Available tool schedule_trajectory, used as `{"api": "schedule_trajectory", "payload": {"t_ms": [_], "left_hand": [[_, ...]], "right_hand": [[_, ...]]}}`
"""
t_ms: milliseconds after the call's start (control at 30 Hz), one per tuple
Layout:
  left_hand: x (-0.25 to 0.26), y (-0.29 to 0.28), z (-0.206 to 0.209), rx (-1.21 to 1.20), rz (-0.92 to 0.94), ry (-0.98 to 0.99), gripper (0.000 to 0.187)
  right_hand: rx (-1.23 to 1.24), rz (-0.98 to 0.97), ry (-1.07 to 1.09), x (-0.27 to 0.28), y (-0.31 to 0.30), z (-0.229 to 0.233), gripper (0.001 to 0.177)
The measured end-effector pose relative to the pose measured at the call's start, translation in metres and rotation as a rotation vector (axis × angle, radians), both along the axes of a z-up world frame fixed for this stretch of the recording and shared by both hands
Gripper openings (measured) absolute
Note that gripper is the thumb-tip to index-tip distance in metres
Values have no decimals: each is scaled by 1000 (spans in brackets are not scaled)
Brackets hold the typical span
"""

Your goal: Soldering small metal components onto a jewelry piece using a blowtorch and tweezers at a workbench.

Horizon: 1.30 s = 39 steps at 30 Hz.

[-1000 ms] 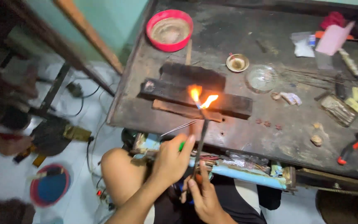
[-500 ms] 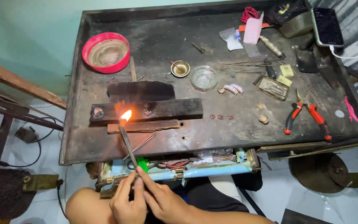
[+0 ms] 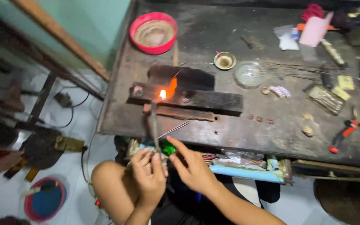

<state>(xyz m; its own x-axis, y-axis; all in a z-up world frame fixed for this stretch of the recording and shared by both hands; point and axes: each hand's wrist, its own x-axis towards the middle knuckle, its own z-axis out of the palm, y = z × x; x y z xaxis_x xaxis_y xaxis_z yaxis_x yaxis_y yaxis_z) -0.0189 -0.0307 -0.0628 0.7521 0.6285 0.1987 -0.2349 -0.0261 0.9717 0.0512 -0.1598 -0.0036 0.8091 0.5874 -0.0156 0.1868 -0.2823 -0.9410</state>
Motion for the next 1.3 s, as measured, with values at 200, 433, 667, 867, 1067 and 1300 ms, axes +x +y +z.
{"api": "schedule_trajectory", "payload": {"t_ms": [200,433,667,867,1067,1300], "left_hand": [[-10,-7,10,244,-34,15,20],[-12,-14,-4,206,7,-12,15],[-10,-16,-7,143,-46,-90,16],[-8,-19,-6,164,-62,-111,16],[-9,-21,-15,150,-57,-122,16],[-15,-22,-27,140,-33,-131,19]], "right_hand": [[-107,-1,71,21,25,-4,53],[77,-183,26,13,39,-14,21],[127,-414,4,1,21,-14,9],[206,-387,177,-7,-40,-24,27],[79,-481,-146,30,-63,12,44],[330,-801,-291,61,-34,-5,4]]}}
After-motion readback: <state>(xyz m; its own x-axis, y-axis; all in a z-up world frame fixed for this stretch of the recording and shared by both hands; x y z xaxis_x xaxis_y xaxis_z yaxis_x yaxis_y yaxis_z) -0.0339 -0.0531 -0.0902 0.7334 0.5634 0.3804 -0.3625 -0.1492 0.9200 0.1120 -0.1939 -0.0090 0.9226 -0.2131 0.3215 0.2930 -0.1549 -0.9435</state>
